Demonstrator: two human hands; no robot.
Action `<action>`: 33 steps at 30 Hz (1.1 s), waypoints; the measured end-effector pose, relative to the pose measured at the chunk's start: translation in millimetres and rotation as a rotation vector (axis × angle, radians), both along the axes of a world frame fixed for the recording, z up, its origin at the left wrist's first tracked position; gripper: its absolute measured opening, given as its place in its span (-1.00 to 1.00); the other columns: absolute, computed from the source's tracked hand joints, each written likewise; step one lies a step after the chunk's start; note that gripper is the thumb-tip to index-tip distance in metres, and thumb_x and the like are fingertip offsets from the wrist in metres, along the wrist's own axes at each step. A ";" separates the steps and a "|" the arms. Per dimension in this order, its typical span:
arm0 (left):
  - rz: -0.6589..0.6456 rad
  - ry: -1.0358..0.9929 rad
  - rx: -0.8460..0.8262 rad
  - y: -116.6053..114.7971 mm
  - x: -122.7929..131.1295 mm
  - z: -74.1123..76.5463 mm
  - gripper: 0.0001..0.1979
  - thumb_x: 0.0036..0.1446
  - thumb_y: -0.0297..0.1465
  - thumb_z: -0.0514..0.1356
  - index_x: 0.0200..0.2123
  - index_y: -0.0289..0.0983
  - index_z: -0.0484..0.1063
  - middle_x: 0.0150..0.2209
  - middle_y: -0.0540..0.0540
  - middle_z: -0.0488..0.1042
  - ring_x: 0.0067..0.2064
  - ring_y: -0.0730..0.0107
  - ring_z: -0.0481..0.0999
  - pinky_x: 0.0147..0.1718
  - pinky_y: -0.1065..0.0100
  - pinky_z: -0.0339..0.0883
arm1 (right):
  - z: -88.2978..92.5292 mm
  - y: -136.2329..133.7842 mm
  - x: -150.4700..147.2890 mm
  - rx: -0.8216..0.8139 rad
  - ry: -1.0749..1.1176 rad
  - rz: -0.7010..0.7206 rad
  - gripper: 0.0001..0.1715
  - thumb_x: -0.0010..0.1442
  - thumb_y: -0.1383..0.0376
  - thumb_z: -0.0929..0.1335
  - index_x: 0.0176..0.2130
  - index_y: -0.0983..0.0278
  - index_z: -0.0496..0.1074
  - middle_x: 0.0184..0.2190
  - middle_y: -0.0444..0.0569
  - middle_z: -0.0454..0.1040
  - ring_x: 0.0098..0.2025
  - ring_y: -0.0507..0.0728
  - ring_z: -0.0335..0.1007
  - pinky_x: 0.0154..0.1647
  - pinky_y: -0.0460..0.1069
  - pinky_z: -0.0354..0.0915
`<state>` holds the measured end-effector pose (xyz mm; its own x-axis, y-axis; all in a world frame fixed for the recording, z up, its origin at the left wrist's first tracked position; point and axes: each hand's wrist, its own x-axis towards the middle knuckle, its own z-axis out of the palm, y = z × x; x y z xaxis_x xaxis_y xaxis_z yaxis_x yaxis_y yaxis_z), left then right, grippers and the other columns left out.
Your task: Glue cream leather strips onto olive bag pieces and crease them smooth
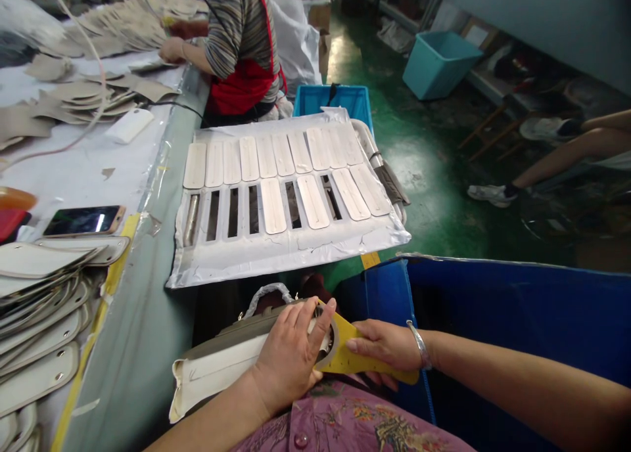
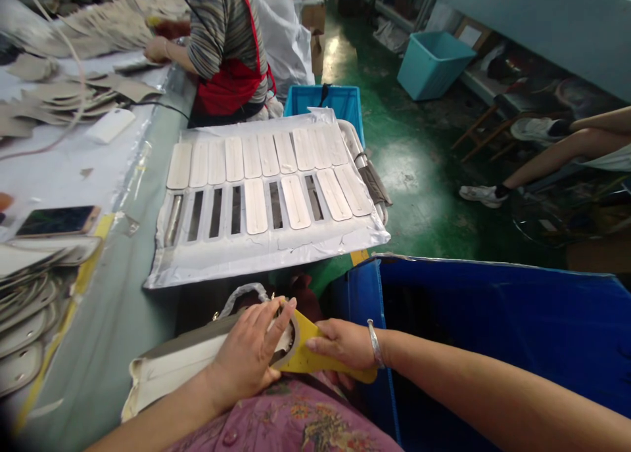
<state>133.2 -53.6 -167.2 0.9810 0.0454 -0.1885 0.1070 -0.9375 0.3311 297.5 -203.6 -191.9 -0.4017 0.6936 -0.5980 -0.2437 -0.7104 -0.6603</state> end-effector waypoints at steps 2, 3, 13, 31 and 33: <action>0.012 0.005 0.005 -0.2 -1.5 0.9 0.13 -0.21 -0.27 0.29 0.27 -0.28 -0.42 0.23 -0.36 -0.01 0.19 -0.05 0.06 0.12 0.01 -0.06 | -3.5 -4.5 -7.1 0.019 0.062 -0.061 -0.49 0.16 -0.08 0.19 -0.30 0.35 0.25 -0.63 -0.13 0.36 -0.75 -0.03 0.25 -0.78 -0.16 0.18; 0.033 0.009 0.013 -0.5 -2.6 1.4 0.12 -0.21 -0.27 0.27 0.27 -0.30 -0.43 0.24 -0.36 -0.03 0.20 -0.05 0.04 0.13 0.01 -0.08 | -4.7 -6.6 -11.1 0.026 0.077 -0.093 -0.47 0.15 -0.09 0.20 -0.29 0.35 0.25 -0.61 -0.11 0.37 -0.74 -0.02 0.26 -0.77 -0.16 0.18; 0.141 -0.026 0.136 -8.2 -14.5 6.4 -0.03 -0.19 -0.54 0.10 0.28 -0.28 -0.34 0.12 -0.33 0.16 0.12 0.00 0.16 0.06 -0.02 0.02 | 0.6 -14.6 -43.6 -0.056 -0.082 -0.280 -0.48 0.12 -0.14 0.19 -0.32 0.27 0.14 -0.68 -0.16 0.36 -0.78 -0.01 0.20 -0.82 -0.16 0.11; 0.153 -0.183 0.151 -9.8 -22.2 1.5 -0.10 -0.07 -0.49 0.11 0.28 -0.27 -0.35 0.08 -0.31 0.20 0.09 0.05 0.20 0.06 0.03 0.02 | -9.1 -0.4 -117.5 0.040 -0.276 -0.847 -0.43 0.01 -0.16 0.26 -0.35 0.31 0.23 -0.74 -0.19 0.29 -0.72 0.00 0.19 -0.71 -0.11 0.10; 0.164 -0.194 0.142 -9.8 -24.2 0.8 -0.07 -0.09 -0.47 0.14 0.28 -0.30 -0.34 0.07 -0.29 0.21 0.08 0.07 0.20 0.06 0.05 0.02 | -6.0 -11.9 -117.5 0.041 -0.263 -0.857 -0.44 0.01 -0.14 0.28 -0.35 0.31 0.25 -0.72 -0.18 0.30 -0.71 0.00 0.19 -0.69 -0.10 0.10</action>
